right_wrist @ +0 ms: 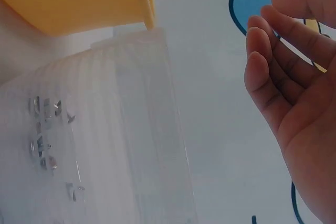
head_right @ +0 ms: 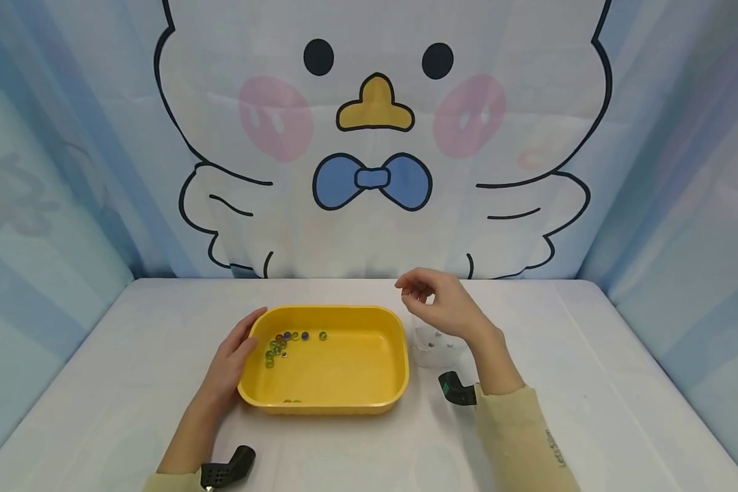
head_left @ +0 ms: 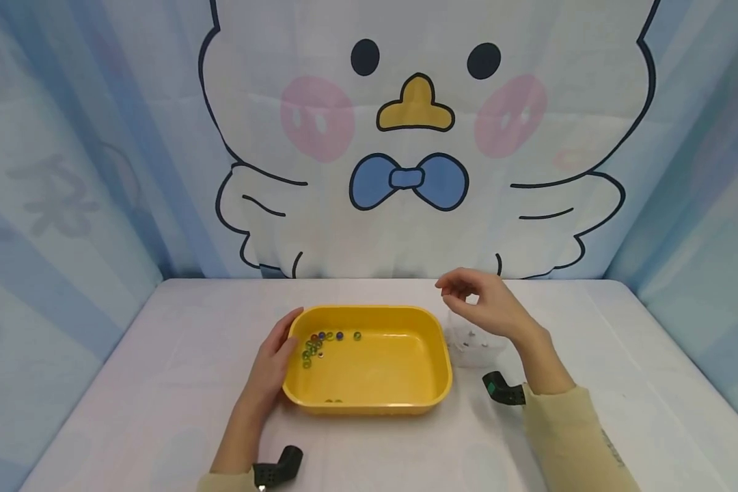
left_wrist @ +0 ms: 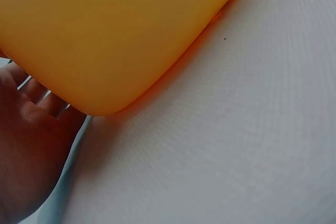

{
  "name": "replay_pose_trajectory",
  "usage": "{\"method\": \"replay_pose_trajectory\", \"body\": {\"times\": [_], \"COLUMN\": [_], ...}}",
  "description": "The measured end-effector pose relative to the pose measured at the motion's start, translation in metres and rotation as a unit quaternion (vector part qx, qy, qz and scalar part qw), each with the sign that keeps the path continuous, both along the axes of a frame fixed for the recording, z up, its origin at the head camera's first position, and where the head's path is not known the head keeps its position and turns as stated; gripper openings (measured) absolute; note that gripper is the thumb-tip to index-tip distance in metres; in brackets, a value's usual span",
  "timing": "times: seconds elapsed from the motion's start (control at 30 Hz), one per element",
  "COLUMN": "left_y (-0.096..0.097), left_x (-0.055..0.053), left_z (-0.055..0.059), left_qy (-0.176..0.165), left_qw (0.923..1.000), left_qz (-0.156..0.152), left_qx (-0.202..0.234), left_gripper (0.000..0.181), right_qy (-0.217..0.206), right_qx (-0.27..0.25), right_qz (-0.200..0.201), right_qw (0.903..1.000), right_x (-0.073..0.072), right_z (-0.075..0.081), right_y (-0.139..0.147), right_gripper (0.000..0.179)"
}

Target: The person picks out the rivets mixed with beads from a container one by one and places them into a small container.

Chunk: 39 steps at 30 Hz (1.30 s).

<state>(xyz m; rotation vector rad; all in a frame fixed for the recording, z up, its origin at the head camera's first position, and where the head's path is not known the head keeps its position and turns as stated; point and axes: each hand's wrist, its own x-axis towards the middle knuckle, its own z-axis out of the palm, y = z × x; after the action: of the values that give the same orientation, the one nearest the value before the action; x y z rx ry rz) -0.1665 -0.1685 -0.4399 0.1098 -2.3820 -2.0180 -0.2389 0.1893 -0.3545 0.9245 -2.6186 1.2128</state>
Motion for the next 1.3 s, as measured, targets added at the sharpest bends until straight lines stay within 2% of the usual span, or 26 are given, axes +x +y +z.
{"method": "replay_pose_trajectory", "body": {"times": [0.27, 0.73, 1.03, 1.3], "left_y": [0.002, 0.001, 0.001, 0.0], "left_x": [0.0, 0.001, 0.002, 0.0], "left_z": [0.0, 0.001, 0.001, 0.0], "left_qy": [0.007, -0.005, -0.008, -0.003], "left_qw": [1.0, 1.0, 1.0, 1.0], "left_qz": [0.003, 0.002, 0.001, -0.001], "left_qx": [0.0, -0.002, -0.001, -0.002], "left_gripper": [0.051, 0.051, 0.051, 0.051], "right_qy": [0.01, 0.012, 0.016, 0.033], "right_qx": [-0.001, -0.011, 0.006, 0.016], "right_qz": [0.02, 0.058, 0.072, 0.101], "right_qw": [0.9997, 0.9982, 0.9973, 0.9942], "right_x": [-0.002, -0.006, -0.008, -0.012], "right_z": [0.003, 0.005, 0.015, 0.022], "right_y": [-0.01, -0.025, -0.042, -0.058], "right_gripper": [0.017, 0.017, 0.018, 0.02]}}
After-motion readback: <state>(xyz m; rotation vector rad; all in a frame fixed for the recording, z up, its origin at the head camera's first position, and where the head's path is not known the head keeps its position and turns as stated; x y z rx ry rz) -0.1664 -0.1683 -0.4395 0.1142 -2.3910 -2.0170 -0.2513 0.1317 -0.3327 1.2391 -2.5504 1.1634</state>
